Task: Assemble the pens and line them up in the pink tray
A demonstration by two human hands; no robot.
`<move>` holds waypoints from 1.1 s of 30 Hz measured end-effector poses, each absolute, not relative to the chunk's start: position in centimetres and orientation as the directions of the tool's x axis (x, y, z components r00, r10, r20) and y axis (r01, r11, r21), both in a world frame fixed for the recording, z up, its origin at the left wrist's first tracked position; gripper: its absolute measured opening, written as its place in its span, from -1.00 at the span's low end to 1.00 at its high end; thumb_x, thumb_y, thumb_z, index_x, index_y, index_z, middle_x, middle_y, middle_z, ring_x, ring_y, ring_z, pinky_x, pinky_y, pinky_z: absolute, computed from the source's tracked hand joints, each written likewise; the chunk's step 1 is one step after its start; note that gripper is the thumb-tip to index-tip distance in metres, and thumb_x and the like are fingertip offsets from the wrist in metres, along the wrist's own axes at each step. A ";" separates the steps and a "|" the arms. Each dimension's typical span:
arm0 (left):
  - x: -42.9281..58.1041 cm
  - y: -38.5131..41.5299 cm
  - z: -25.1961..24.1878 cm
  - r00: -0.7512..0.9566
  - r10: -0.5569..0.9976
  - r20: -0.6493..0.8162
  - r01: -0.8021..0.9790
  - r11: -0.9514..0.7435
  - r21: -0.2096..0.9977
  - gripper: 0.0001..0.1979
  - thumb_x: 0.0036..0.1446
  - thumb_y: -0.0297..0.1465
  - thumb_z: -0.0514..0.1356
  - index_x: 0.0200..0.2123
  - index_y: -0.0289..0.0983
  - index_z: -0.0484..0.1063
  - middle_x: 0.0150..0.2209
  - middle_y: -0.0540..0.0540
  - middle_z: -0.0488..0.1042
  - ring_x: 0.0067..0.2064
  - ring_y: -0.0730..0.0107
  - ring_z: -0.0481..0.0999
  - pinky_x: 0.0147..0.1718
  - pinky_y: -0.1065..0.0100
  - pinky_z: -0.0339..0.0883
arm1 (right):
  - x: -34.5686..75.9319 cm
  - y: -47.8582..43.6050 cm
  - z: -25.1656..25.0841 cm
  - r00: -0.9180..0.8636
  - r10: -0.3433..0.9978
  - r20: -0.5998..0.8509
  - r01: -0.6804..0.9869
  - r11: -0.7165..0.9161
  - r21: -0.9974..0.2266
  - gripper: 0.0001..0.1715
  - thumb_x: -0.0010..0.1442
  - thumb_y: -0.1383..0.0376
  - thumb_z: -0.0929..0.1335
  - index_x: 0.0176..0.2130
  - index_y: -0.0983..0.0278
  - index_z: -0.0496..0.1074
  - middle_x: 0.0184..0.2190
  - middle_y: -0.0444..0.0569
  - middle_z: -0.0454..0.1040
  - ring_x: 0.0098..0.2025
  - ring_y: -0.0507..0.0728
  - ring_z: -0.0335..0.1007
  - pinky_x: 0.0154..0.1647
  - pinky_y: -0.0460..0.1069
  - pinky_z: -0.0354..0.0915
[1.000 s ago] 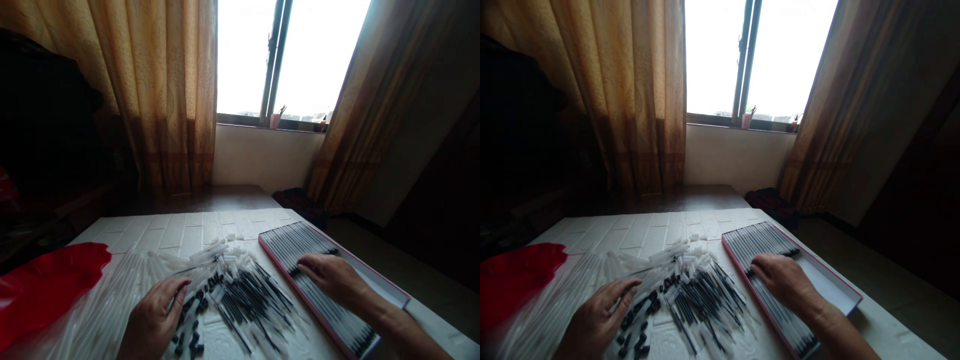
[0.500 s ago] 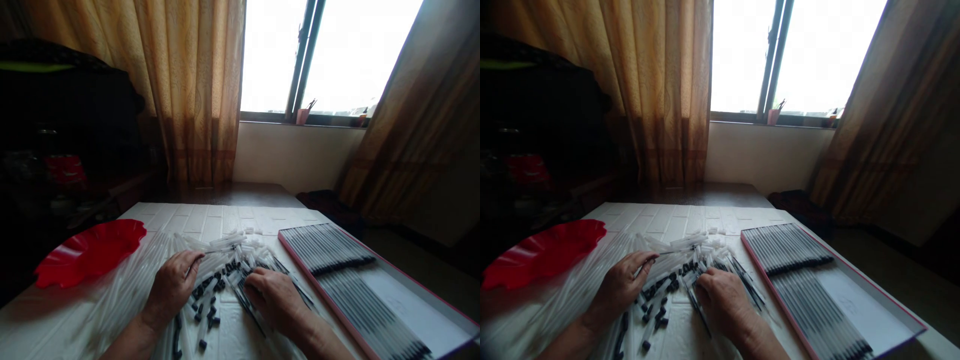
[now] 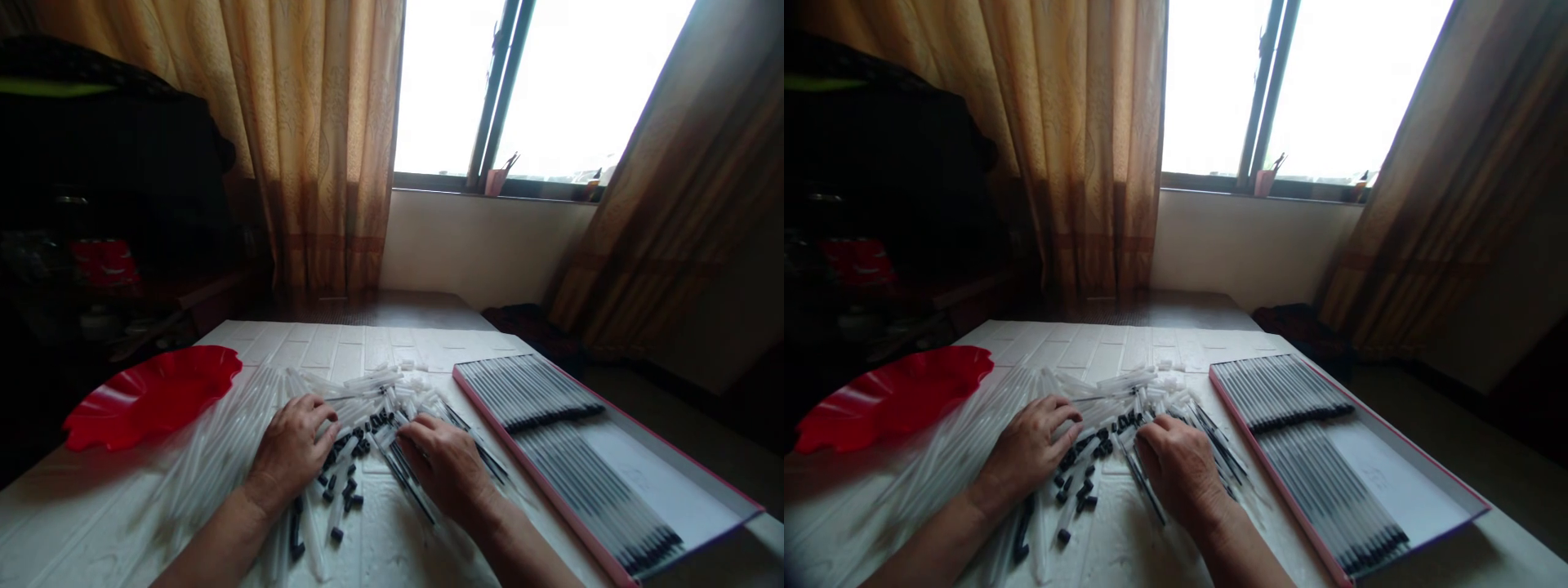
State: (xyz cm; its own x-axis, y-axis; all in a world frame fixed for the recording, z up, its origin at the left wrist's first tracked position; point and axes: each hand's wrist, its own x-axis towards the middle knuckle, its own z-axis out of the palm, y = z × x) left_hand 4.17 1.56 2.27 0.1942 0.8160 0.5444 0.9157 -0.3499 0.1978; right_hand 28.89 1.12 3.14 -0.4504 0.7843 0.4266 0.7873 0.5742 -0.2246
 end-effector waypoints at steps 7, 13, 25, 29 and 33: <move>4.8 0.7 2.2 0.173 0.869 0.463 0.946 -0.277 0.166 -0.89 0.14 -0.37 0.29 -0.23 -0.21 0.53 -0.16 -0.13 0.55 -0.11 0.07 0.52 -0.11 0.11 0.36 | 28.8 0.9 2.6 -0.435 0.770 0.467 0.744 0.600 -0.294 -0.74 0.35 0.31 0.26 -0.30 0.19 0.53 -0.37 -0.06 0.56 -0.38 0.11 0.51 -0.35 -0.07 0.25; 4.9 0.4 1.9 0.175 0.879 0.443 0.949 -0.270 0.161 -0.84 0.13 -0.37 0.28 -0.18 -0.19 0.51 -0.10 -0.13 0.55 -0.06 0.06 0.50 -0.06 0.11 0.30 | 28.5 1.5 2.2 -0.432 0.761 0.484 0.742 0.605 -0.289 -0.74 0.34 0.32 0.27 -0.30 0.20 0.53 -0.38 -0.06 0.55 -0.39 0.10 0.50 -0.36 -0.08 0.26; 4.5 0.4 1.5 0.212 0.885 0.414 0.941 -0.299 0.156 -0.90 0.17 -0.32 0.24 -0.33 -0.20 0.53 -0.13 -0.15 0.57 -0.08 0.00 0.54 -0.09 0.02 0.32 | 28.8 3.4 2.7 -0.395 0.732 0.556 0.705 0.629 -0.327 -0.73 0.36 0.29 0.25 -0.26 0.20 0.53 -0.36 -0.04 0.57 -0.35 0.12 0.52 -0.31 -0.07 0.28; 3.9 0.6 0.9 0.215 0.872 0.439 0.925 -0.326 0.195 -0.91 0.14 -0.29 0.23 -0.38 -0.15 0.47 -0.19 -0.09 0.57 -0.14 0.07 0.55 -0.14 0.10 0.35 | 29.4 3.7 3.1 -0.401 0.744 0.534 0.708 0.622 -0.335 -0.73 0.36 0.30 0.25 -0.27 0.21 0.52 -0.37 -0.04 0.56 -0.36 0.12 0.51 -0.34 -0.06 0.28; 3.3 0.9 1.0 0.211 0.816 0.538 0.902 -0.374 0.214 -0.80 0.24 -0.18 0.14 -0.32 -0.10 0.49 -0.24 -0.04 0.60 -0.21 0.12 0.60 -0.21 0.17 0.41 | 30.4 3.9 4.3 -0.401 0.765 0.504 0.705 0.609 -0.364 -0.71 0.37 0.31 0.23 -0.25 0.23 0.52 -0.37 -0.02 0.55 -0.36 0.13 0.51 -0.32 -0.04 0.31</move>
